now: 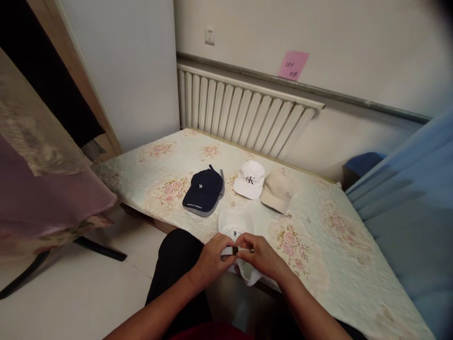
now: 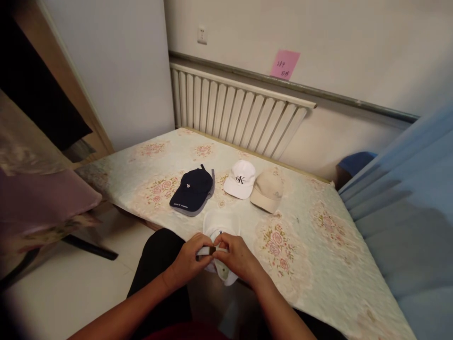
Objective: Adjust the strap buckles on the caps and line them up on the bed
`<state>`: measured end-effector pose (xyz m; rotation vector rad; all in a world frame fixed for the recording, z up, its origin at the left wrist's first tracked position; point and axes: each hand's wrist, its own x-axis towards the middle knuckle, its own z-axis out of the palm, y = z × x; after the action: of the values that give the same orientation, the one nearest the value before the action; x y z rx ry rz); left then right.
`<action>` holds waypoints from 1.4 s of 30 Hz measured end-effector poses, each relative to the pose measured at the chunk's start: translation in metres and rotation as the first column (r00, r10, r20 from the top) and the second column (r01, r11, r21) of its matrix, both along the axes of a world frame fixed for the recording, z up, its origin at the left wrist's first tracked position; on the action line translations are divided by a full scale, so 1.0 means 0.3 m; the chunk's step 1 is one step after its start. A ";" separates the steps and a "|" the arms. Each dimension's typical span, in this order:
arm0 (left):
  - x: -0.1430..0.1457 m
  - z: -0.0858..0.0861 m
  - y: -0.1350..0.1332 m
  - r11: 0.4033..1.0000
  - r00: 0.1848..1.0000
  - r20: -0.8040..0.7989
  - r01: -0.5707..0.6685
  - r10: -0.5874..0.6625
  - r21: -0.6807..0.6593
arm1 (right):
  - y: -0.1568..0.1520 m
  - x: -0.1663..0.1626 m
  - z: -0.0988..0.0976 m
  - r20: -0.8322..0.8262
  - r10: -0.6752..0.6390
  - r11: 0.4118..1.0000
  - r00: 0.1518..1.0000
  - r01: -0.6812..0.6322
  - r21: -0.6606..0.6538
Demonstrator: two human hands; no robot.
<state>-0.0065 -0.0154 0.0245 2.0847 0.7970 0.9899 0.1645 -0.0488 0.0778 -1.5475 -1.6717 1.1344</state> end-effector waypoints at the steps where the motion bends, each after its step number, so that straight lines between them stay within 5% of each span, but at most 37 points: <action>1: 0.000 -0.002 -0.001 1.000 1.000 -0.002 -0.002 0.002 -0.004 | -0.007 -0.005 0.002 0.050 -0.010 0.999 0.999 0.009 0.038; 15: -0.003 -0.005 0.006 0.982 0.998 -0.032 -0.055 0.050 -0.182 | -0.033 -0.017 -0.013 0.321 0.041 0.961 0.946 -0.126 0.247; 20: -0.008 0.015 0.011 0.955 1.000 0.004 0.009 -0.008 -0.295 | -0.035 -0.014 -0.023 0.305 0.045 0.961 0.951 -0.124 0.246; 36: -0.061 0.037 0.031 0.963 0.997 -0.064 -0.047 0.031 -0.265 | -0.038 -0.015 -0.014 0.211 -0.041 0.979 0.977 -0.002 0.204; 42: -0.091 0.025 0.108 0.839 0.977 0.048 0.203 -0.208 -0.504 | -0.038 0.012 -0.010 0.178 -0.063 0.985 0.982 0.033 0.170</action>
<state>-0.0338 0.0169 0.0320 1.6690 0.7235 0.5726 0.1679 -0.0602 0.0748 -1.6148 -1.7881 0.8251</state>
